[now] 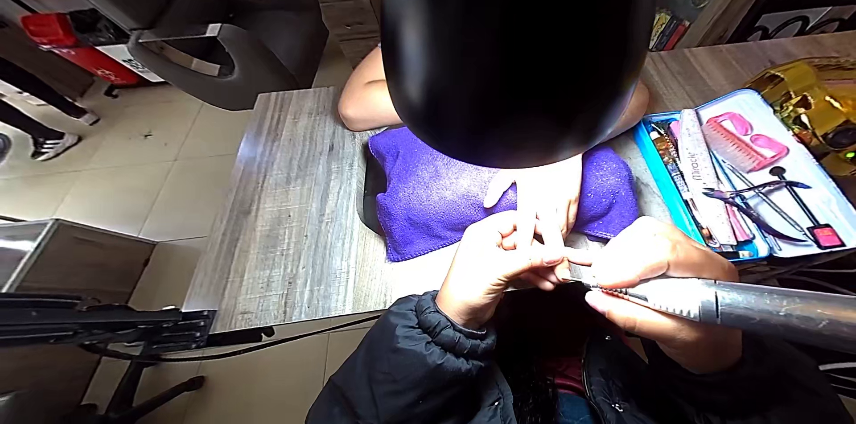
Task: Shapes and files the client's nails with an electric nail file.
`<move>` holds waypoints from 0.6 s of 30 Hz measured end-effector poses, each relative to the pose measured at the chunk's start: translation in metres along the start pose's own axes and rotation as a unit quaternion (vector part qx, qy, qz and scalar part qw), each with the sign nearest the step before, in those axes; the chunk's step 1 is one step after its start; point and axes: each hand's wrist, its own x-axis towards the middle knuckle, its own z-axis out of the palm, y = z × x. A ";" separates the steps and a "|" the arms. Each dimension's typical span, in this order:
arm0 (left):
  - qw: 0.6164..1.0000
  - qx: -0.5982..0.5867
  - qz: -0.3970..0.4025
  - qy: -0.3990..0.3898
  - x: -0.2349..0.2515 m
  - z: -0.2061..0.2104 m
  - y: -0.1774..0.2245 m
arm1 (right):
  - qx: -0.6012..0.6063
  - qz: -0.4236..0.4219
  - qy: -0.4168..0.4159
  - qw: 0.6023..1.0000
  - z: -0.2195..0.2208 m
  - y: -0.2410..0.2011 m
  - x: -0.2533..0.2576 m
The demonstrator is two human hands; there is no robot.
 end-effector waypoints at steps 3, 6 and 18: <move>1.000 -0.009 0.007 0.001 0.000 -0.002 -0.002 | -0.004 -0.003 0.008 1.000 0.002 0.000 0.000; 1.000 -0.012 0.009 -0.005 0.000 -0.002 -0.002 | 0.006 0.003 0.026 1.000 0.004 0.001 -0.002; 1.000 -0.021 0.008 -0.019 0.000 -0.004 -0.001 | 0.003 -0.008 0.042 0.999 0.008 0.003 -0.005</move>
